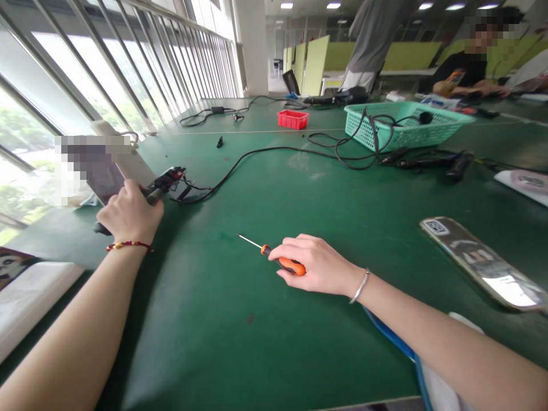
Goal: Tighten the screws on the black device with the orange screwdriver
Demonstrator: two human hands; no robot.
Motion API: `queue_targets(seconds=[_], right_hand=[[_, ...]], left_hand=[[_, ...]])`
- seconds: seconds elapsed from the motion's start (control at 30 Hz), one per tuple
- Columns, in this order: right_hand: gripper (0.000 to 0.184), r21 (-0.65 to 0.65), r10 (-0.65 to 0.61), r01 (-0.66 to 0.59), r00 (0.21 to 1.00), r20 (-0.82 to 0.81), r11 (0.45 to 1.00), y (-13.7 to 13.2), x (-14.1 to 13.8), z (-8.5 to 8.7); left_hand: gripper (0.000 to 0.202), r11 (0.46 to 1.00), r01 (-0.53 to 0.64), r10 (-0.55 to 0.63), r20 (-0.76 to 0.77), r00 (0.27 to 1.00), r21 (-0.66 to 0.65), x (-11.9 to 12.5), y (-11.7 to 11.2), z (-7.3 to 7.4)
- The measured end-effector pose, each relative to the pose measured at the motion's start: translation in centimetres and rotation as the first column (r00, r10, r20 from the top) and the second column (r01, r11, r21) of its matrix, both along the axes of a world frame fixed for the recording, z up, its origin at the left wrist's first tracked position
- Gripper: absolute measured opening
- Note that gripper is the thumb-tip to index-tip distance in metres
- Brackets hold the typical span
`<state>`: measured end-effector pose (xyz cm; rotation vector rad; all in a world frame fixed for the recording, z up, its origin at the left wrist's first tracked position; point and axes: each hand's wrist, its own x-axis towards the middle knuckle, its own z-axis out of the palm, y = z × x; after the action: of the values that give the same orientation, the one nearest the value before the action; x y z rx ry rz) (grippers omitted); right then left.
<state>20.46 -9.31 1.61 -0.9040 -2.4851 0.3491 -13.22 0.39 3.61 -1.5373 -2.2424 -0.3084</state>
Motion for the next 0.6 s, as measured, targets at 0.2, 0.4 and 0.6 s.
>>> queue_targets(seconds=[0.2,0.4,0.6], right_hand=[[0.020,-0.008,-0.003,0.003,1.000,0.003,1.000,-0.1,0.0,0.2],[0.022,-0.002,-0.013,0.013,1.000,0.022,1.000,-0.2,0.2,0.4],[0.023,-0.021,-0.174,0.173,0.976,-0.131,0.985,0.0,0.3,0.3]], left_hand=[[0.046,0.997,0.036,-0.035,-0.013,0.999,0.074,0.4,-0.5,0.1],[0.047,0.998,0.035,-0.034,-0.016,0.999,0.052,0.5,-0.7,0.0],[0.044,0.991,0.092,-0.087,-0.051,0.995,0.097,1.5,-1.3,0.0]])
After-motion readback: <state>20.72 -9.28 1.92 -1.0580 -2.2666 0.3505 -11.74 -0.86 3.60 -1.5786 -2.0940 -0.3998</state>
